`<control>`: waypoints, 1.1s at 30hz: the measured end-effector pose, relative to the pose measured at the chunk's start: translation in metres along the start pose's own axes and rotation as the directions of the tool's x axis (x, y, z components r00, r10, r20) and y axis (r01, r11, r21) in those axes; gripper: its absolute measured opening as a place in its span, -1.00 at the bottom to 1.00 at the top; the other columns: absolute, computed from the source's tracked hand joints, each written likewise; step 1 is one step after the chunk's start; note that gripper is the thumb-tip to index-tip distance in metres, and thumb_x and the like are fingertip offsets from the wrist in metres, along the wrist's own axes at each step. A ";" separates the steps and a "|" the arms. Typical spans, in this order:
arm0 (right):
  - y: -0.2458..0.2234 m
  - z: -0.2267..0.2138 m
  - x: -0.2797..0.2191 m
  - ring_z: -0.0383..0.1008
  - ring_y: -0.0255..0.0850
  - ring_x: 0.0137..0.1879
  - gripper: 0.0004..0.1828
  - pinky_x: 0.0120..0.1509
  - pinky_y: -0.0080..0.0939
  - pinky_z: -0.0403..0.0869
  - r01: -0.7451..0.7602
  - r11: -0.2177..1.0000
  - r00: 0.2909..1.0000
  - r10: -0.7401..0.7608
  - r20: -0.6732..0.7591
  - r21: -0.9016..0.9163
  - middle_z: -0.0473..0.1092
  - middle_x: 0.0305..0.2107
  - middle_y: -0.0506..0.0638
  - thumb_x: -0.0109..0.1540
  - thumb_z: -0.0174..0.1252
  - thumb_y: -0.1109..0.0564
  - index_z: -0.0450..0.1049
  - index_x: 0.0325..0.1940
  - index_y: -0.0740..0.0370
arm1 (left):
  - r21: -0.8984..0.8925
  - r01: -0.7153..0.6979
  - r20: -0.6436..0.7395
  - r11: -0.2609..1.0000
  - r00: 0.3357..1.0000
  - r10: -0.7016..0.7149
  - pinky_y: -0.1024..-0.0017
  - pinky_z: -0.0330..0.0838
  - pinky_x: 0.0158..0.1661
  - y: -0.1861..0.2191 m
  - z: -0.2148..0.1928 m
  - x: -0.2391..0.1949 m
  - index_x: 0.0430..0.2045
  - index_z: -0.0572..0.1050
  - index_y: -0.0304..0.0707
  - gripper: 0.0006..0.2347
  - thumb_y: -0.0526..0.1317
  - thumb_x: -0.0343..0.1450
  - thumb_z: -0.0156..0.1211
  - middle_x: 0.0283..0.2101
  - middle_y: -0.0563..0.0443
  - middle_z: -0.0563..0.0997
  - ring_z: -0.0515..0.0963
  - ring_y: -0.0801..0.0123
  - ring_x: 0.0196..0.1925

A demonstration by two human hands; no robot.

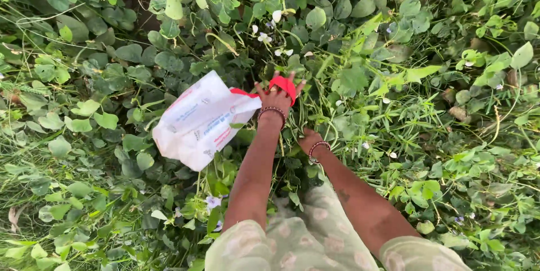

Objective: Harvesting green beans from plants in a field and placing them into a plastic bag.

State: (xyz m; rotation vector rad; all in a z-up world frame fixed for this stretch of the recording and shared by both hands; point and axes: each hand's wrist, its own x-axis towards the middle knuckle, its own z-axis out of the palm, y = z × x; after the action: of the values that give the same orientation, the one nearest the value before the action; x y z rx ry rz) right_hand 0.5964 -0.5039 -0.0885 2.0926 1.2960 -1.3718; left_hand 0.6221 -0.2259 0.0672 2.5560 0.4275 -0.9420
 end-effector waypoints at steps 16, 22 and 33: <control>-0.017 -0.244 -0.236 0.56 0.21 0.00 -0.46 0.17 0.14 0.52 -0.269 0.823 0.910 0.388 -0.148 0.500 0.52 -0.12 0.29 0.12 0.24 0.02 0.47 0.20 0.08 | 0.361 -0.387 0.539 0.848 0.829 0.149 -0.34 -0.21 0.43 -0.011 0.143 0.081 0.39 0.27 0.10 -0.53 -0.12 0.51 0.09 0.57 0.09 -0.06 -0.17 -0.13 0.59; 0.051 -0.420 -0.279 0.62 0.17 -0.23 -0.35 -0.08 0.16 0.60 -0.396 0.823 0.743 0.548 -0.385 0.406 0.55 -0.33 0.29 0.23 0.23 -0.05 0.29 0.38 0.08 | 0.344 -0.389 0.479 0.854 0.856 0.197 -0.32 -0.10 0.36 -0.003 0.248 0.062 0.41 0.19 0.18 -0.49 -0.15 0.49 0.08 0.50 0.06 0.04 -0.03 -0.10 0.51; 0.025 -0.333 -0.019 0.26 0.21 0.38 -0.09 0.39 0.07 0.33 -0.311 0.919 0.931 0.347 -0.118 0.243 -0.09 0.44 0.34 0.16 0.30 -0.41 0.18 0.50 -0.16 | 0.319 -0.353 0.359 0.880 0.904 0.232 -0.30 0.09 0.23 -0.018 0.161 0.000 0.45 0.06 0.34 -0.39 -0.22 0.45 0.04 0.36 -0.01 0.24 0.21 -0.05 0.37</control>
State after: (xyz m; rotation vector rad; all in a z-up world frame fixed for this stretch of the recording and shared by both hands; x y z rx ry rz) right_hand 0.8002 -0.3029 0.0845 2.4768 0.8156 -1.2666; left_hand 0.5257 -0.2830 -0.0505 2.6203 -0.2624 -1.3846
